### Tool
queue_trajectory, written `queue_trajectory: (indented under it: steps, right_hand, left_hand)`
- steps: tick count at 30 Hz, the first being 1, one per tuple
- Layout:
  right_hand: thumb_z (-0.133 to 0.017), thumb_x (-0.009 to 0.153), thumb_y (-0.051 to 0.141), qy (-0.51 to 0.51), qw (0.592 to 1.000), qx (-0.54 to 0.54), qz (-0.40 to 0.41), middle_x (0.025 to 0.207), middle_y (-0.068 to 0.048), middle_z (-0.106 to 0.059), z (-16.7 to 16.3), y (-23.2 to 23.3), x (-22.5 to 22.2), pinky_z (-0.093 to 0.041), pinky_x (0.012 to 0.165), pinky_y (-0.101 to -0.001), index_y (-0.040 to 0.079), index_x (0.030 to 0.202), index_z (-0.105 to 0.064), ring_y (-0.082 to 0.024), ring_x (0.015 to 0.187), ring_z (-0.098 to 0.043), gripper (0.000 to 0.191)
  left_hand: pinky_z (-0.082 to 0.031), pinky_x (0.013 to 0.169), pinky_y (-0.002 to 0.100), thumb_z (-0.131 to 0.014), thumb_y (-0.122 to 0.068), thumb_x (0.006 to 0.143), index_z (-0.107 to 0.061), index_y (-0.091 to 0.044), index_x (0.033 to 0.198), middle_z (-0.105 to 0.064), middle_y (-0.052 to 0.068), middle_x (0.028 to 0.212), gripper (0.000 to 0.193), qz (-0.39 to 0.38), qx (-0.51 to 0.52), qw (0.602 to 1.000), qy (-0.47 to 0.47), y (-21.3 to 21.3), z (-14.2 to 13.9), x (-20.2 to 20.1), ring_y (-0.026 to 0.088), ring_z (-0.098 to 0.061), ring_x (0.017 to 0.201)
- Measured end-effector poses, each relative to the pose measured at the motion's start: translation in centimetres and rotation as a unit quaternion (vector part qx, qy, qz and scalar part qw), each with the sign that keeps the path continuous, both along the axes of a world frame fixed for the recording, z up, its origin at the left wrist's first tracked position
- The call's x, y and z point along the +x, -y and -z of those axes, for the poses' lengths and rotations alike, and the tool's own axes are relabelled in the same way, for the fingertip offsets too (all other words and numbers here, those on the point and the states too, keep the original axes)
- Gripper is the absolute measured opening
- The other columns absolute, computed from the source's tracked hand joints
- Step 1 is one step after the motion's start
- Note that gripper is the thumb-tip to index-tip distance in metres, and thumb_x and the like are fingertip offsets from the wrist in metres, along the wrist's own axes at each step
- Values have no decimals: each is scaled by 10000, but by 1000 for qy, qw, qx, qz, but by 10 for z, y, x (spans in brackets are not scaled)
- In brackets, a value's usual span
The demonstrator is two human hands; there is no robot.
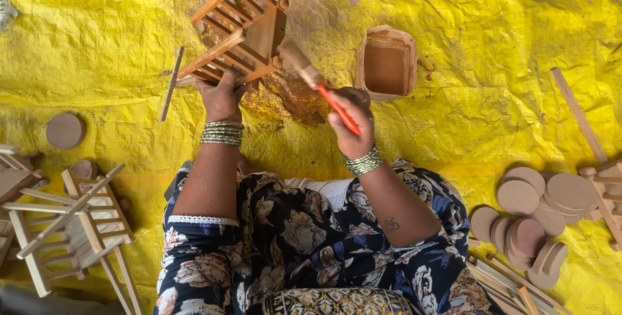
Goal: The person sits on a yellow tarp on the ground and stains small wooden toy chairs. They hold each chair with one hand and apply a brown stain or dye with a brush dipped from a small container, rotating the chair to coat different surfaces, then set finished chairs aside and pick up the next one.
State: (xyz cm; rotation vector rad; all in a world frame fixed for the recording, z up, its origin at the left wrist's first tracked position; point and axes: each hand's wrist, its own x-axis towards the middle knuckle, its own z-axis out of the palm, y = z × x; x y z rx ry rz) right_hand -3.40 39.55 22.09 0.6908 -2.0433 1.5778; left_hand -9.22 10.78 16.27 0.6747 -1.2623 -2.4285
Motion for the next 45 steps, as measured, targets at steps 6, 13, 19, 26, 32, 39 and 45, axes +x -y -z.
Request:
queue_trajectory:
  steps: [6,13,19,26,32,39,45]
  right_hand:
    - [-731,983,216,8,996,78,47,1221,-41,-736,5,-6,-8,-402,1139,-417,122,1263,-717,-213,1220,-592,295]
    - [-737,946,156,-2,993,116,24,1213,-56,-730,9,-9,-9,-367,1145,-443,106,1238,-714,-212,1208,-609,296]
    - [-718,987,160,22,1000,21,-3,1252,-61,-674,33,-9,-9,-493,1091,-388,99,1294,-692,-213,1233,-571,313]
    - [-714,978,203,152,981,-111,45,1234,-7,-657,49,-5,-15,-555,922,-359,128,1285,-682,-183,1111,-663,318]
    - [-700,970,184,-22,986,111,125,1160,-53,-727,54,15,7,-380,1090,-438,97,1317,-665,-251,1141,-617,359]
    - [-668,995,254,33,986,148,67,1160,-39,-725,87,44,1,-314,1149,-440,172,1316,-685,-214,1165,-631,332]
    - [-617,1021,302,-17,990,133,40,1251,-47,-725,82,40,8,-292,1144,-441,157,1360,-635,-259,1223,-615,369]
  left_hand:
    - [-700,684,413,-747,6,831,-270,-98,1429,-583,192,1236,772,-1,-16,1000,-10,-4,9,-6,310,-730,1006]
    - [-660,841,422,-791,-9,772,-218,-67,1499,-564,191,1292,927,-29,-101,994,12,-4,23,-8,299,-681,1098]
    - [-543,1095,371,-923,-68,734,-296,14,1476,-511,189,1400,975,-55,-270,961,12,-1,36,-8,284,-584,1283]
    - [-480,1129,452,-1000,-177,636,-305,78,1416,-418,238,1354,1074,-85,-524,847,39,-4,16,-2,371,-509,1276]
    - [-512,1066,469,-979,-231,646,-390,63,1356,-439,238,1302,968,-66,-544,833,80,-17,10,6,428,-533,1219]
    - [-485,1097,493,-972,-253,676,-343,88,1438,-440,270,1375,1045,-67,-604,782,141,-20,60,-3,447,-524,1261]
    - [-479,1026,515,-993,-267,636,-313,128,1411,-405,356,1358,1104,-89,-671,730,95,-27,67,-2,524,-503,1218]
